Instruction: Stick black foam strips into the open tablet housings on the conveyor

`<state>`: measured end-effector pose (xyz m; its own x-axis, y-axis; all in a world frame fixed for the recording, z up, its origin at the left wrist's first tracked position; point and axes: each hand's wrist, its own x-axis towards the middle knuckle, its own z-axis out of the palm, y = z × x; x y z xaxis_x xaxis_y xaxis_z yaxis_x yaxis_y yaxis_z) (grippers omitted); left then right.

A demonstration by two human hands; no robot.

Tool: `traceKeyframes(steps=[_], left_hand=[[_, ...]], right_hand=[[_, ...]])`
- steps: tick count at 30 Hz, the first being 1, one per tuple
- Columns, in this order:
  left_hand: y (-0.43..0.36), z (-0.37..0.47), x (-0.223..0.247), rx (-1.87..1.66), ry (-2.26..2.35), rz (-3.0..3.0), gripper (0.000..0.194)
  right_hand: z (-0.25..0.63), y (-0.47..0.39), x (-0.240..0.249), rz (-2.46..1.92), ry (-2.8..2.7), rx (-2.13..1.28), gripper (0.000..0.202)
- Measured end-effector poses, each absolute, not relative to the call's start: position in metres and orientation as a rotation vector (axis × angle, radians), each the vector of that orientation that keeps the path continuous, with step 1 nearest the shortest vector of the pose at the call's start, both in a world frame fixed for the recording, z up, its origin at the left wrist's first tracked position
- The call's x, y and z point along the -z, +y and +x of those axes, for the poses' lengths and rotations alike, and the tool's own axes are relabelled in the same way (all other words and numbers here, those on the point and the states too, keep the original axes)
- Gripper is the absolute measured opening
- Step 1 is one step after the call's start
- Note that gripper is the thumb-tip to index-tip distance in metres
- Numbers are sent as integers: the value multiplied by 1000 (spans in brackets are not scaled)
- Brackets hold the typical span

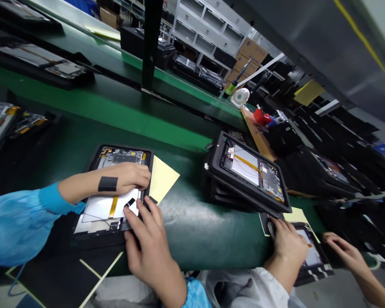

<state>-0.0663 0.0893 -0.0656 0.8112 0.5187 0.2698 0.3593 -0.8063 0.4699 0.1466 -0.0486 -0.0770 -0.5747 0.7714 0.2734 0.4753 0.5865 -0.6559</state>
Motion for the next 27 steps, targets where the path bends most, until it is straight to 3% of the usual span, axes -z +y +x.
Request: traceKeyframes(steps=[4,9,12,14,27], left_hand=[[95,-67,63,-597,713,2596,25],[97,-67,70,-653,733,2546,31],[99,-69,71,-661,713,2524,29],[100,-70,71,-663,699,2485,28],[100,-67,68,-608,786,2278,31]], right_hand=[[149,-41,70,-1007,-2147,-793,58],[147,-4,45,-1210,-1626,-1202,17],[142,23,37,-1263,-1434,-1725,28],[137,36,38,-1325,-1369,-1883,34],[125,41,56,-1345,-1622,-1431,21]])
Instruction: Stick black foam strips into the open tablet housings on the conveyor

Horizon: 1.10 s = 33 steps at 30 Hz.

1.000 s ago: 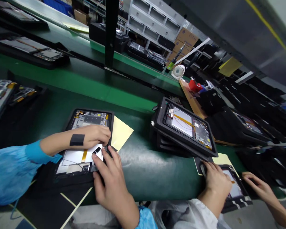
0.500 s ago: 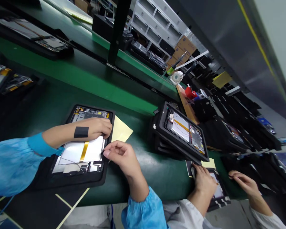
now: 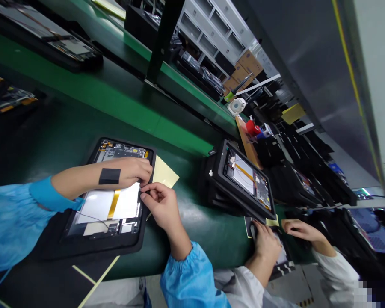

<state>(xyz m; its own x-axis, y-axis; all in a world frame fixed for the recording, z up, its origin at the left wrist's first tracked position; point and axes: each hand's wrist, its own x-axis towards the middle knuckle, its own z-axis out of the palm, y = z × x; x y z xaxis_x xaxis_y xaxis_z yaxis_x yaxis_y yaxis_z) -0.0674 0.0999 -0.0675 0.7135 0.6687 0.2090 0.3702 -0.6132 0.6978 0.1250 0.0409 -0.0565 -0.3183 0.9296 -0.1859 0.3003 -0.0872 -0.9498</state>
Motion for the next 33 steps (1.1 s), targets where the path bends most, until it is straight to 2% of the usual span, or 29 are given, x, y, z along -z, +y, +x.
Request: traceKeyframes(steps=[9,13,15,17,20,24,27,31,33], left_hand=[[103,-65,72,-542,898,2116,27],[107,-69,83,-519,960,2059,23],[109,-71,89,-510,994,2029,22],[110,-73,91,-520,1015,2013,22],[109,-76,88,-551,1000,2021,24],[107,-76,81,-560,972,2034,25],[107,-72,79,-553,961,2055,23],[109,-72,72,-581,989,2081,20],[100,-84,67,-634,1060,2086,21]], right_hand=[[124,36,64,-1439,-1813,-1097,18],[118,41,69,-1506,-1854,-889,32],[115,42,69,-1524,-1868,-728,26],[115,39,67,-1451,-1902,-563,13],[122,23,60,-1259,-2113,-404,24],[137,-4,50,-1131,-2463,-380,39],[138,-11,50,-1180,-2466,-429,40],[131,-4,54,-1278,-2480,-498,64],[133,-3,55,-1230,-2460,-558,52]])
